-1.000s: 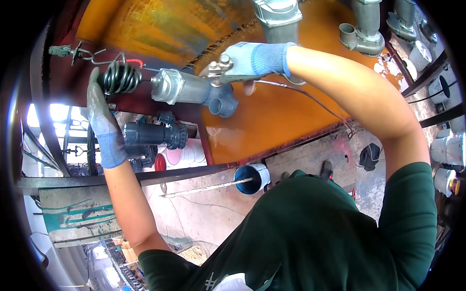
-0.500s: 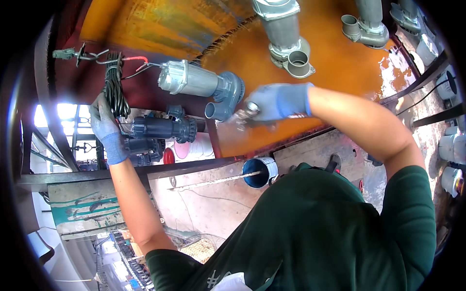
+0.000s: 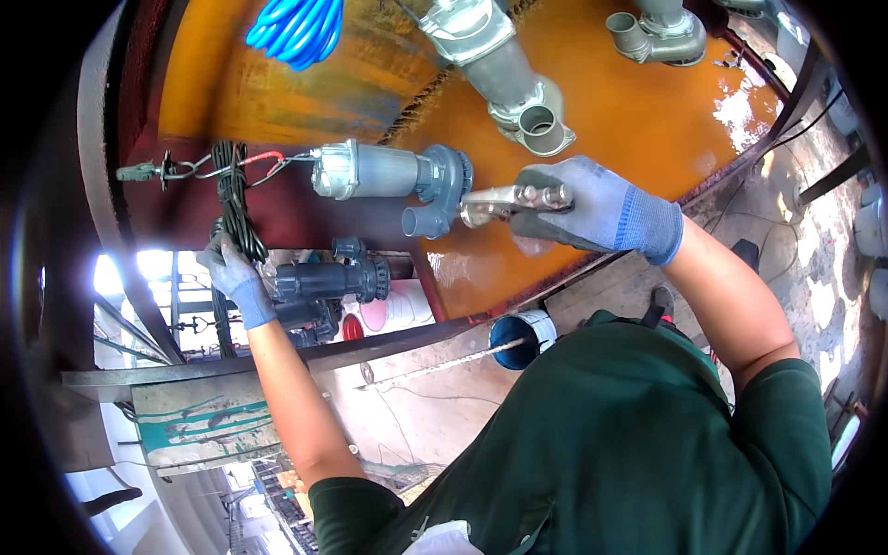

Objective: The person spray paints hanging pumps using a spray gun while rotating them by hand, periodically operating a control panel to advance the conveyor line.

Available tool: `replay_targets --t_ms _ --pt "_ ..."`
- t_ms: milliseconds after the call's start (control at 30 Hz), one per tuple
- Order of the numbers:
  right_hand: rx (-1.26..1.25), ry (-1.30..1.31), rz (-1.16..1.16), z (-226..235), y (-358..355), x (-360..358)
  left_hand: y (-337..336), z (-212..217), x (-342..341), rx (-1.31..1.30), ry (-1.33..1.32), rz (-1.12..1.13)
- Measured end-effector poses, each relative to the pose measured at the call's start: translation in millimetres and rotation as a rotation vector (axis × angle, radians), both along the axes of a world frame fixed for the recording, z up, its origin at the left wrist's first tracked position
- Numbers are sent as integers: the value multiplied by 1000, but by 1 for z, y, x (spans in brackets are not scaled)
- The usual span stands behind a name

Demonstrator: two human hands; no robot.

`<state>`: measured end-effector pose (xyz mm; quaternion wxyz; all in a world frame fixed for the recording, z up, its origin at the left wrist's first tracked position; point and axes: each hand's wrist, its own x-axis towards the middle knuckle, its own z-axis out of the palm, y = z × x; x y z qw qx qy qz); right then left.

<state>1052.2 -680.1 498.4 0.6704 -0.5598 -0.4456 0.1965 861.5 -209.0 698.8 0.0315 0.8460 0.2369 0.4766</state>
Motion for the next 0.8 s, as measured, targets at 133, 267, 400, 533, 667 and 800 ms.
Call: replay_targets --t_ms 133,267,400,533,667,800 --pt "-7 58 -238 -8 4 4 -1 -2 5 -27 -6 1" --pt "-122 190 -127 10 2 -4 21 -7 -4 50 -4 -9" --pt "-219 70 -81 0 6 -6 34 -7 -5 -125 -77 -61" --pt "11 30 -328 -25 19 0 19 -7 3 -69 -40 2" --pt "-127 -61 -52 -27 10 -4 11 -7 -3 7 -45 -3" --pt "-95 109 -310 -30 12 -5 12 -4 -4 61 -5 22"
